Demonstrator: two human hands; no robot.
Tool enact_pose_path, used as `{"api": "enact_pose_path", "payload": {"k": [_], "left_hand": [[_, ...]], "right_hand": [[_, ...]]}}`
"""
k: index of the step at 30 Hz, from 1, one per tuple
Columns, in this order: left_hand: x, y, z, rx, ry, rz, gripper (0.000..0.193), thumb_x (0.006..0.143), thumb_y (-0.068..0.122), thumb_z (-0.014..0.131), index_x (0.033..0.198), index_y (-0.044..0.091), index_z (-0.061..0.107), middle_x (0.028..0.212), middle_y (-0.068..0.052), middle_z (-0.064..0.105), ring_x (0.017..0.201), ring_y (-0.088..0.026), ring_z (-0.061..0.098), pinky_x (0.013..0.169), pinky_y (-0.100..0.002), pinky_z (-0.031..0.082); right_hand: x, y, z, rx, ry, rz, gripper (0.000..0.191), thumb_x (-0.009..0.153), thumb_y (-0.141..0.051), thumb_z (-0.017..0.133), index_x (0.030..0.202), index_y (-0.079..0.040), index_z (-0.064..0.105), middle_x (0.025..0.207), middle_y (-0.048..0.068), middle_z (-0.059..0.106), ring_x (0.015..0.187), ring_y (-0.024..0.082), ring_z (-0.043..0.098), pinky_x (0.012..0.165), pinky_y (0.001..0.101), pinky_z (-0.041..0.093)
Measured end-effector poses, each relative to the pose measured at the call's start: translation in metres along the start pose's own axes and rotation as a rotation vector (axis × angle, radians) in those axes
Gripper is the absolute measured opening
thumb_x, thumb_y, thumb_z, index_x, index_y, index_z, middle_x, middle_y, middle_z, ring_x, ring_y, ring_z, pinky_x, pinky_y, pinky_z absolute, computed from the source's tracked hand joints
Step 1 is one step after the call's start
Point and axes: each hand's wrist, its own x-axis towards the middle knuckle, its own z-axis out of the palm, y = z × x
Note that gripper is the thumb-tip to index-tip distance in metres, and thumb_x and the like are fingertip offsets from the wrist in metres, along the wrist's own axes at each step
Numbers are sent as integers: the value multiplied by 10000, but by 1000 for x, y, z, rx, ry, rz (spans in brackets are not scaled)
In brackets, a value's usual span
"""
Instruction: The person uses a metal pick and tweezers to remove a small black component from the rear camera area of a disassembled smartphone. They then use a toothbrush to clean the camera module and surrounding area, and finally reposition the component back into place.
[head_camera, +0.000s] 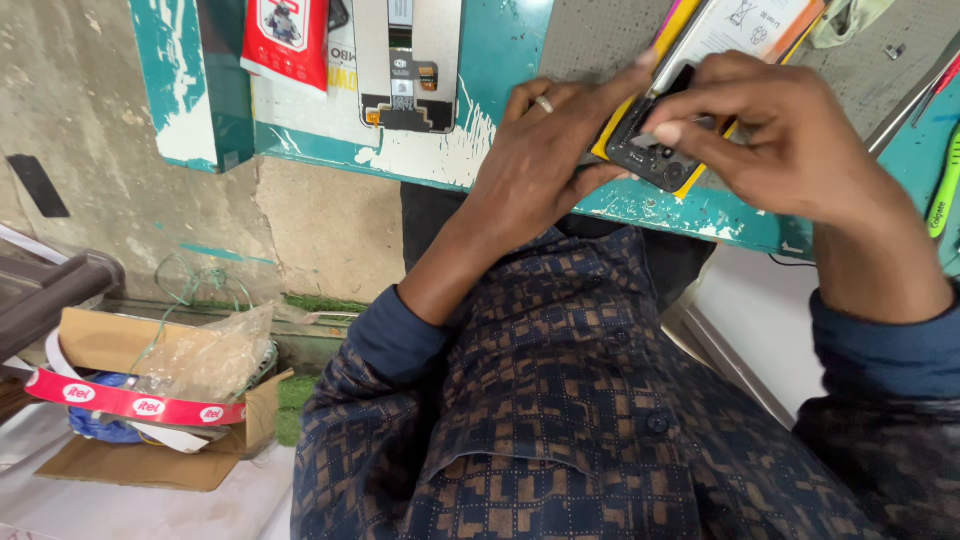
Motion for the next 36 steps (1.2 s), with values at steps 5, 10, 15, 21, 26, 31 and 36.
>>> {"api": "enact_pose_path", "payload": {"k": [5, 10, 15, 21, 26, 31, 36], "left_hand": [[1, 7, -22, 185, -115, 98, 305, 959, 180, 742, 1236, 85, 654, 1272, -55, 678, 1256, -236, 587, 1076, -399, 460], [12, 10, -37, 411, -270, 226, 110, 922, 79, 723, 1031, 74, 717, 1109, -60, 673, 1129, -236, 597, 1035, -379, 483], [21, 21, -40, 633, -316, 380, 79, 916, 115, 696, 988, 81, 697, 1046, -69, 659, 1103, -242, 619, 1040, -370, 486], [26, 29, -41, 775, -452, 428, 72, 944, 139, 682, 976, 77, 699, 1025, -77, 661, 1070, -240, 634, 982, -361, 487], [26, 31, -48, 818, -425, 493, 151, 931, 138, 675, 1061, 79, 721, 1048, -62, 655, 1047, -220, 624, 1028, -361, 495], [26, 31, -51, 784, -466, 455, 223, 909, 136, 672, 1106, 61, 746, 1023, -72, 663, 952, -214, 620, 992, -356, 504], [33, 31, -42, 808, -504, 464, 125, 886, 125, 685, 967, 42, 731, 913, -77, 670, 922, -210, 648, 912, -344, 526]], "right_hand": [[-41, -5, 0, 26, 330, 60, 74, 1019, 15, 746, 1092, 20, 737, 911, 70, 610, 687, 100, 505, 604, 262, 341], [-72, 29, 30, 286, 640, 173, 34, 1103, 55, 728, 1079, 75, 717, 905, 52, 592, 709, 83, 459, 635, 208, 300], [-80, 71, 53, 550, 815, 164, 26, 1136, 46, 694, 1137, 67, 710, 923, 35, 635, 769, 91, 584, 732, 192, 471], [-79, 81, 61, 435, 805, 156, 46, 1133, 34, 734, 1110, 73, 723, 926, 43, 628, 753, 82, 602, 684, 177, 451], [-77, 79, 64, 332, 803, 156, 45, 1088, 27, 751, 1116, 62, 746, 880, 33, 604, 665, 59, 493, 599, 187, 315], [-75, 77, 66, 368, 840, 136, 72, 1047, 26, 772, 1116, 36, 751, 844, 7, 568, 616, 38, 388, 581, 195, 248], [-72, 70, 63, 382, 860, 165, 57, 1048, 36, 790, 1079, 22, 744, 874, -7, 565, 604, 21, 381, 569, 190, 240]]}}
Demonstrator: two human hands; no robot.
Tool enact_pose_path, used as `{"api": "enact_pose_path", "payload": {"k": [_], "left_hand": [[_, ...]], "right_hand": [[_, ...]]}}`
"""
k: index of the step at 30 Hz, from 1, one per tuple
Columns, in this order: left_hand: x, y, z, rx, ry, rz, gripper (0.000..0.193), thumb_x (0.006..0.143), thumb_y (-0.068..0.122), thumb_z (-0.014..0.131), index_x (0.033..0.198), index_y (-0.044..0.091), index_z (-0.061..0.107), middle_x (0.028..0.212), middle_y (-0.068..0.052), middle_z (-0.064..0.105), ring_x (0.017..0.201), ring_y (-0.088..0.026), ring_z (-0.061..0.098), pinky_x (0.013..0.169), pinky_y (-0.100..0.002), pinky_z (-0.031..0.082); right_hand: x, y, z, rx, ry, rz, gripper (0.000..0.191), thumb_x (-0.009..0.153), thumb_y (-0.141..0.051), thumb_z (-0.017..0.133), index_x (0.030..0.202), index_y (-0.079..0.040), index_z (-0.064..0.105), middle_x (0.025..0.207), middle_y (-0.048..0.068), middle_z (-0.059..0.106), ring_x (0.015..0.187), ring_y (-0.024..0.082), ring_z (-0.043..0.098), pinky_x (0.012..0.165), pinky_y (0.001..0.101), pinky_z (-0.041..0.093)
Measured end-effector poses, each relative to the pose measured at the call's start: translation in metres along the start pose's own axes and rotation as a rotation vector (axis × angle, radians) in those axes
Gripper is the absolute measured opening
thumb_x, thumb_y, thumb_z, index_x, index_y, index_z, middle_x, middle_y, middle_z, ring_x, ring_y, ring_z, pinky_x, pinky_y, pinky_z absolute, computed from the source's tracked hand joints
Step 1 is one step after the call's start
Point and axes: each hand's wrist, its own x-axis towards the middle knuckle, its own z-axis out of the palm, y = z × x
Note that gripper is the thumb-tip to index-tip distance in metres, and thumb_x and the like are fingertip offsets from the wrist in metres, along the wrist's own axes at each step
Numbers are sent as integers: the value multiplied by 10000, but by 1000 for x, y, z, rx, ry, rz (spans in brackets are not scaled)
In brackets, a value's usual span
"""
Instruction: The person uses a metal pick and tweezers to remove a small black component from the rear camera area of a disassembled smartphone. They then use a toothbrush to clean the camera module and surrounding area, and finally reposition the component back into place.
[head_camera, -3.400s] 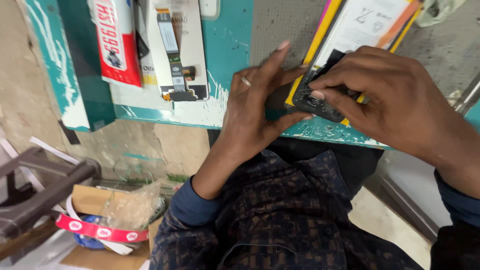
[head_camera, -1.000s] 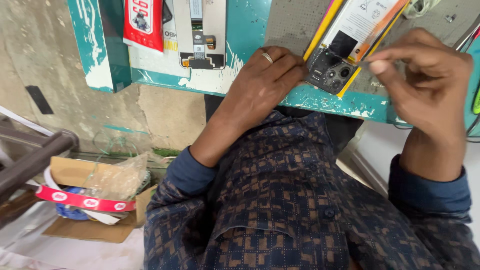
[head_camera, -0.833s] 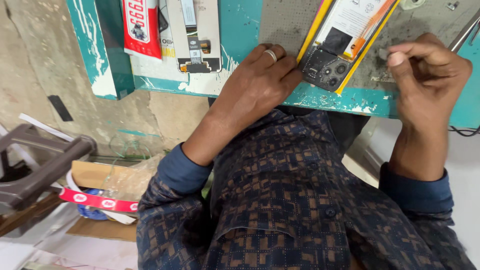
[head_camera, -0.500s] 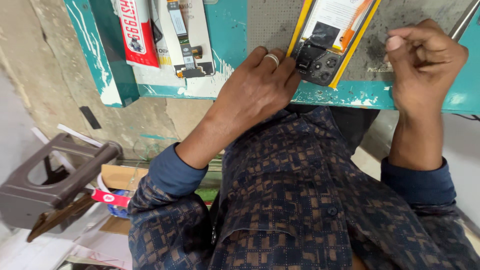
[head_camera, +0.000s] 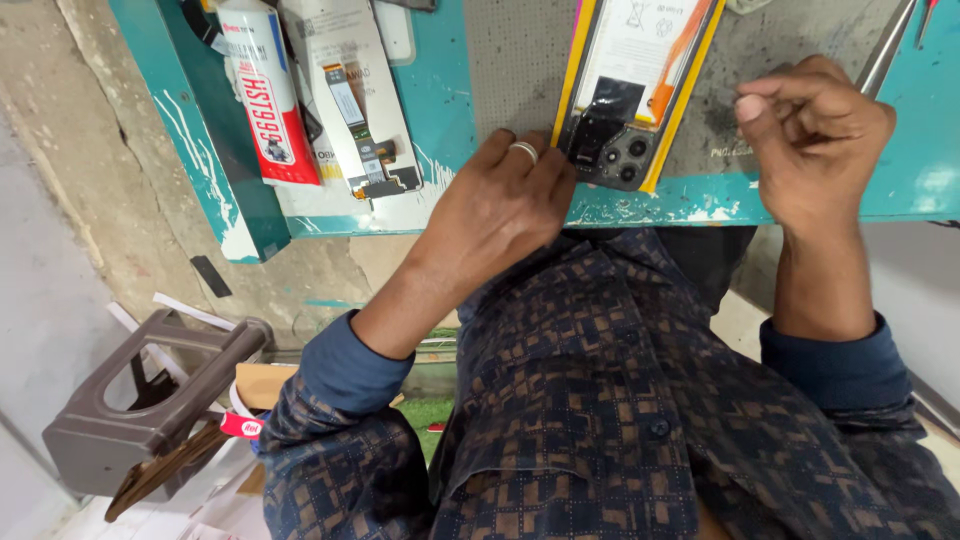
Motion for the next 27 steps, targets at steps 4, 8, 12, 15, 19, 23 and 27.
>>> {"api": "enact_pose_path", "payload": {"k": [4, 8, 12, 15, 19, 23, 27], "left_hand": [[12, -5, 3, -105, -132, 26, 106, 926, 68, 677, 834, 37, 720, 840, -76, 662, 790, -194, 633, 763, -343, 513], [23, -18, 1, -247, -116, 50, 88, 828, 64, 682, 744, 66, 708, 805, -88, 661, 800, -233, 654, 765, -362, 519], [33, -21, -2, -194, -145, 93, 70, 785, 54, 670, 731, 78, 707, 809, -88, 663, 832, -230, 667, 786, -359, 528], [35, -22, 0, -219, -209, 97, 74, 788, 36, 668, 744, 81, 705, 823, -88, 667, 842, -241, 670, 790, -372, 530], [31, -33, 4, -376, -105, 86, 46, 820, 41, 677, 829, 66, 715, 863, -105, 680, 877, -281, 669, 789, -409, 521], [16, -57, 3, -782, 21, -110, 24, 956, 63, 742, 960, 46, 725, 939, -109, 703, 917, -285, 654, 802, -392, 510], [-8, -54, 11, -1202, 331, -443, 93, 1056, 85, 748, 1128, 31, 727, 1078, -97, 726, 927, -184, 665, 841, -302, 542]], "right_hand": [[0, -3, 0, 1, 22, 3, 61, 1049, 56, 791, 1072, 47, 735, 845, 17, 582, 620, 38, 417, 574, 186, 261], [-2, 0, -1, 79, 6, 45, 43, 1092, 63, 768, 1101, 56, 727, 903, 41, 627, 707, 68, 581, 622, 171, 395], [-3, 6, -3, 111, 10, 73, 41, 1092, 88, 754, 1097, 68, 720, 914, 61, 638, 740, 95, 629, 648, 175, 450], [-3, 9, -6, 147, 7, 76, 50, 1090, 100, 756, 1104, 74, 716, 915, 66, 638, 745, 102, 632, 655, 179, 465], [-3, 15, -9, 187, -2, 65, 46, 1095, 102, 753, 1102, 92, 709, 923, 75, 638, 755, 111, 640, 669, 185, 485], [-4, 22, -10, 194, -10, 59, 72, 1063, 79, 724, 1128, 102, 703, 936, 90, 639, 748, 127, 639, 683, 201, 513], [-5, 29, -10, 252, -12, 56, 63, 1093, 68, 718, 1121, 120, 698, 963, 99, 635, 776, 132, 645, 737, 217, 563]]}}
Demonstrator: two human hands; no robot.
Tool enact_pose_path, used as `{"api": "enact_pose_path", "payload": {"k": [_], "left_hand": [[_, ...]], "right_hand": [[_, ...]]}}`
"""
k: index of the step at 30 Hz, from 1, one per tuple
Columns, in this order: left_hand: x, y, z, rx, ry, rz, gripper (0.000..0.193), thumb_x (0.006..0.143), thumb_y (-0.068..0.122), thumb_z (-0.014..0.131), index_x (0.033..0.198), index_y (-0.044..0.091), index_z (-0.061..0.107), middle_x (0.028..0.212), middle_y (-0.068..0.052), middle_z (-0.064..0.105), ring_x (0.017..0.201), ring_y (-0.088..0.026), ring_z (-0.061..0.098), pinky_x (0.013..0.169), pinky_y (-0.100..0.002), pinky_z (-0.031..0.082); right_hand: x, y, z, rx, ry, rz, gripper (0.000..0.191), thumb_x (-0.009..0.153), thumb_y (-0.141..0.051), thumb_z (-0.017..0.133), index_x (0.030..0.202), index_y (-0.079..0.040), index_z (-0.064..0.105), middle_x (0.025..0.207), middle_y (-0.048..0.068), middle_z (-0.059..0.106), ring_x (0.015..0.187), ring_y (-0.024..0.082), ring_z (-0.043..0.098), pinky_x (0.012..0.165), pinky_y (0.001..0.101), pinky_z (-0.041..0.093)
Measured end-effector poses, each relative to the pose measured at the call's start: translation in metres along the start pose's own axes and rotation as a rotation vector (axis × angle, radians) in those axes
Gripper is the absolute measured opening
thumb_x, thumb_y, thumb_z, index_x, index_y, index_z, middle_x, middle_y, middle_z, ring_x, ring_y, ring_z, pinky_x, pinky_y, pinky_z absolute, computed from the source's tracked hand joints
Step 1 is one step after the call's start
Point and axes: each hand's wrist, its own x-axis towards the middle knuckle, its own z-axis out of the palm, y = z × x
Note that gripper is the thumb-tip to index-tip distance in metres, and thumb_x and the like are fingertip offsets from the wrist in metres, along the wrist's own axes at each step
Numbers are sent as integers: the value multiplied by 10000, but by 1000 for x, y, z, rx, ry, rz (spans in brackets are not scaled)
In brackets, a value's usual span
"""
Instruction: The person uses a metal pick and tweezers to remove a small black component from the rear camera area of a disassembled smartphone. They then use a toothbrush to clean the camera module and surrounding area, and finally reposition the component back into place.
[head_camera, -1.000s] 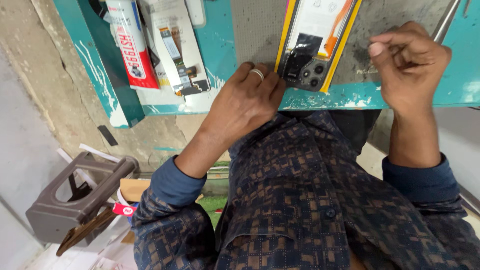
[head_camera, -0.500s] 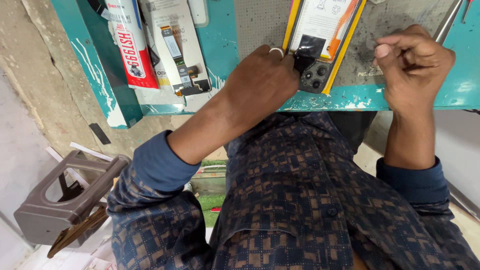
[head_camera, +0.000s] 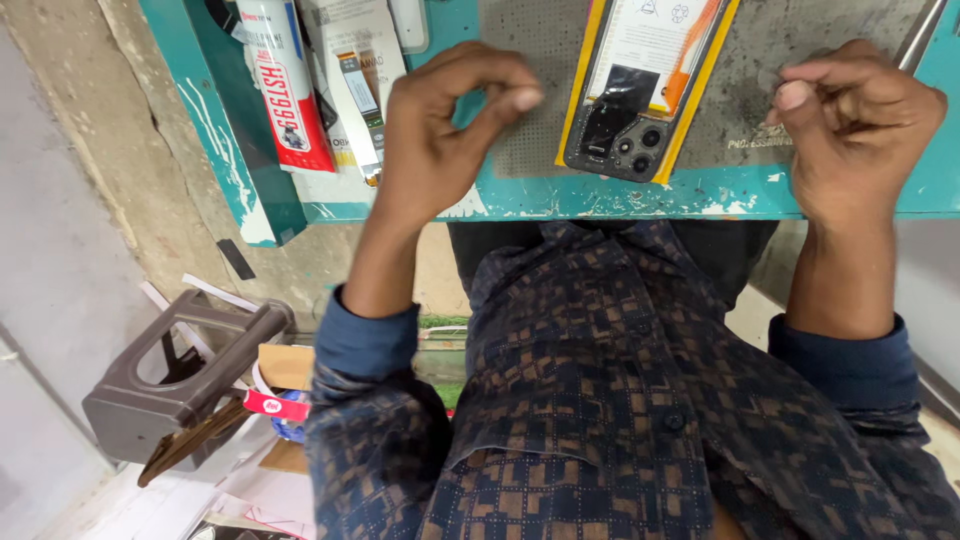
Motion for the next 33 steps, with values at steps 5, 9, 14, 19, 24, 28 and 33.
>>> {"api": "enact_pose_path", "payload": {"k": [5, 9, 14, 19, 24, 28, 33], "left_hand": [[-26, -17, 25, -643, 439, -334, 161, 1067, 114, 693, 1165, -12, 708, 1034, -80, 729, 917, -135, 637, 878, -301, 541], [-35, -20, 27, -782, 461, -341, 179, 1091, 156, 653, 1147, -11, 687, 1057, -65, 701, 957, -129, 631, 904, -303, 531], [-39, -11, 35, -294, 427, -192, 109, 1102, 132, 683, 1114, 32, 641, 987, -35, 687, 887, -95, 617, 850, -239, 513], [-43, 6, 44, 151, 454, -103, 122, 1026, 30, 743, 1110, 13, 656, 1111, -69, 697, 879, -137, 661, 836, -268, 521], [-46, 16, 44, 420, 306, -36, 85, 981, 45, 788, 985, 46, 703, 1007, -39, 721, 933, -231, 653, 831, -346, 514], [-48, 16, 45, 485, 201, 8, 98, 973, 5, 734, 1065, 36, 732, 1095, -53, 727, 1033, -258, 635, 905, -381, 508], [-47, 8, 45, 481, 82, 74, 264, 946, 168, 847, 1149, 81, 702, 1140, -31, 685, 1062, -244, 622, 910, -382, 473]], "right_hand": [[1, 3, 1, -19, -9, -21, 79, 1124, 43, 704, 1142, 120, 698, 968, 100, 630, 796, 134, 649, 757, 221, 572], [2, 3, 2, -54, -19, -46, 100, 1158, 15, 689, 1171, 113, 700, 999, 97, 637, 809, 129, 635, 784, 223, 583], [-1, 2, 3, -35, -6, -34, 107, 1170, 8, 693, 1194, 112, 706, 994, 89, 619, 825, 131, 632, 805, 232, 592], [0, -6, 5, -103, -52, -46, 69, 1172, 43, 694, 1204, 103, 703, 1018, 80, 648, 868, 119, 674, 808, 212, 575], [1, -32, 14, -346, -124, -105, 153, 1080, 105, 676, 1228, 98, 716, 1063, 118, 653, 818, 132, 597, 722, 230, 461], [-2, -60, 27, -527, -262, -348, 147, 1099, 155, 704, 1221, 75, 718, 1125, 156, 689, 979, 197, 667, 818, 270, 514], [-5, -77, 57, -672, -450, -469, 134, 1067, 59, 728, 1180, -13, 731, 1146, 115, 671, 1022, 232, 689, 844, 302, 554]]}}
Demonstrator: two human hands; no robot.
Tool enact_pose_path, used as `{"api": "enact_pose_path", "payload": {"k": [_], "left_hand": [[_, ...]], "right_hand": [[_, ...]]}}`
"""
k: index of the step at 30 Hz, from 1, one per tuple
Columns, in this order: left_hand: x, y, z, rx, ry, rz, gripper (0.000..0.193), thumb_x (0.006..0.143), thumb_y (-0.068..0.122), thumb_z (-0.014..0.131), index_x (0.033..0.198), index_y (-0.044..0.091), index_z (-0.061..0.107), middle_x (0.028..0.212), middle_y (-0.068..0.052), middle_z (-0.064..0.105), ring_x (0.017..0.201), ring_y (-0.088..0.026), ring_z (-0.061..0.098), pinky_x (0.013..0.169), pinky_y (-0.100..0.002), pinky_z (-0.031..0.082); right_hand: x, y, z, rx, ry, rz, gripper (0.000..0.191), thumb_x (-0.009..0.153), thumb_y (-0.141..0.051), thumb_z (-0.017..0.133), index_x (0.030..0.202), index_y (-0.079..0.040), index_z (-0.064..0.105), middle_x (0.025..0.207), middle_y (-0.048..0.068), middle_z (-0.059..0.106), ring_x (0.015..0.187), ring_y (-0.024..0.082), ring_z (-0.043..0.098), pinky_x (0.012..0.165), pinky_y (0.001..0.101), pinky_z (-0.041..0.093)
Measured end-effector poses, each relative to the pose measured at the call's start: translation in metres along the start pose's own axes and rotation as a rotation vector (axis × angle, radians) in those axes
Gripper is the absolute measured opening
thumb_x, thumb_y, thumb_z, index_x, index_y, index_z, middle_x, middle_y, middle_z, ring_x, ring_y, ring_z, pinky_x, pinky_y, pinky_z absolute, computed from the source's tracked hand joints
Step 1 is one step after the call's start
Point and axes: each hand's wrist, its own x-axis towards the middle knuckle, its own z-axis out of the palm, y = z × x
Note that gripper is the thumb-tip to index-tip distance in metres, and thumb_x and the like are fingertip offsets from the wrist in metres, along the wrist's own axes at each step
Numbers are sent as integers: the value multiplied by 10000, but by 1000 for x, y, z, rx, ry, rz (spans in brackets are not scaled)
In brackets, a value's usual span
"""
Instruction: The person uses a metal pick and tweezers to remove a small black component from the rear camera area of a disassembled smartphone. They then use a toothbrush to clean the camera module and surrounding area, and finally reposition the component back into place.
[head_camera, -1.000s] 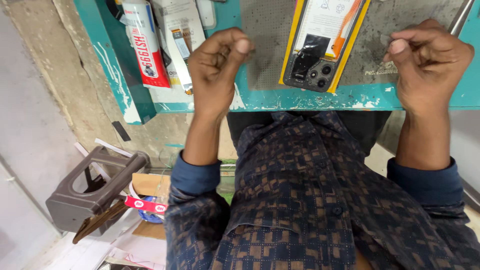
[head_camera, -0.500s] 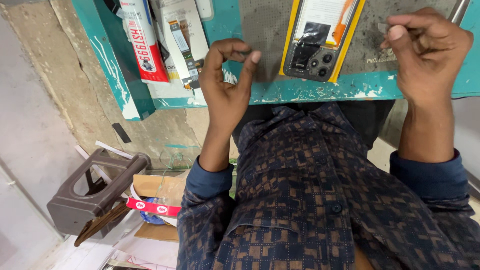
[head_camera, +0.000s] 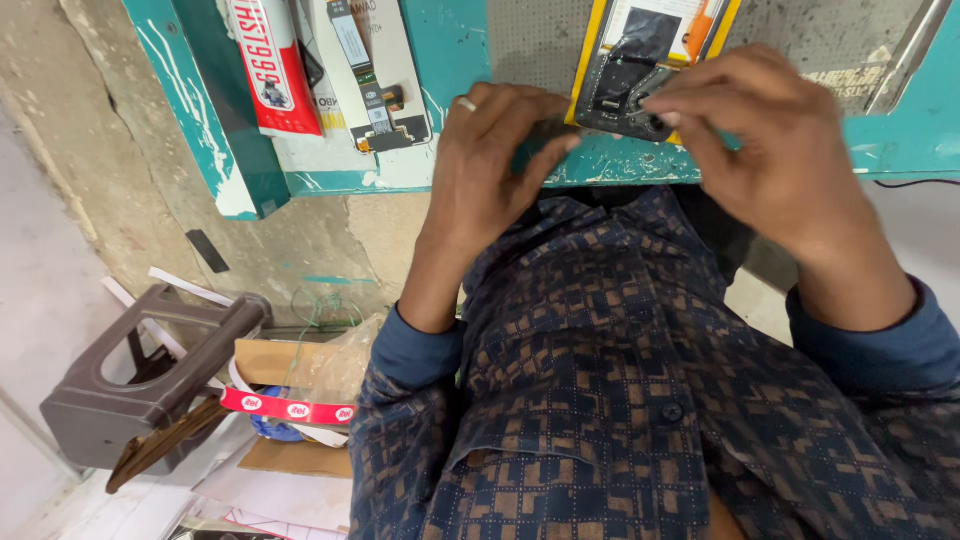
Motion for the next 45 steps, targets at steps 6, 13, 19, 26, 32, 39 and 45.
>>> {"api": "enact_pose_path", "payload": {"k": [6, 13, 19, 26, 32, 39, 45], "left_hand": [[0, -11, 14, 26, -52, 104, 497, 963, 271, 840, 1398, 127, 647, 1344, -15, 576, 1128, -196, 608, 952, -394, 434], [1, -23, 27, 36, -46, 120, 489, 999, 283, 800, 1451, 185, 641, 1331, 40, 577, 1048, -165, 569, 937, -386, 397], [1, -24, 28, -1, -37, 112, 455, 993, 288, 806, 1413, 174, 673, 1325, 54, 577, 1032, -163, 558, 938, -391, 393], [2, -22, 28, -30, -27, 112, 439, 979, 264, 813, 1391, 170, 695, 1330, 61, 572, 1010, -163, 544, 934, -388, 388], [4, -23, 27, -17, -36, 111, 407, 971, 261, 819, 1358, 179, 719, 1338, 56, 569, 1005, -165, 548, 925, -390, 388], [5, -20, 26, -17, -36, 104, 406, 954, 254, 833, 1340, 179, 732, 1343, 68, 580, 996, -150, 554, 914, -381, 387], [5, -19, 24, -17, -41, 93, 419, 939, 252, 835, 1339, 176, 736, 1332, 73, 583, 993, -151, 552, 911, -376, 388]], "right_hand": [[13, -4, 13, -262, -41, -113, 121, 1042, -18, 769, 1143, -83, 777, 1008, 21, 622, 981, 220, 513, 841, 374, 403], [12, 5, 15, -279, -104, -91, 82, 1086, -118, 781, 1157, -159, 784, 929, -26, 572, 1009, 196, 449, 916, 382, 303], [9, 12, 13, -270, -136, -88, 72, 1080, -131, 798, 1135, -176, 807, 897, -55, 577, 1034, 181, 451, 928, 382, 296], [11, 12, 15, -263, -138, -104, 78, 1087, -140, 806, 1145, -190, 818, 938, -63, 599, 990, 165, 442, 933, 360, 294], [17, 13, 10, -260, -209, -112, 55, 1064, -155, 813, 1116, -164, 827, 868, -30, 575, 941, 163, 441, 931, 381, 311], [25, 11, 3, -270, -276, -120, 63, 1105, -211, 803, 1099, -150, 818, 862, -7, 578, 990, 185, 499, 1017, 406, 343], [32, 9, -3, -321, -346, -114, 115, 1006, -216, 794, 1072, -136, 843, 798, 23, 553, 937, 225, 493, 1043, 462, 375]]}}
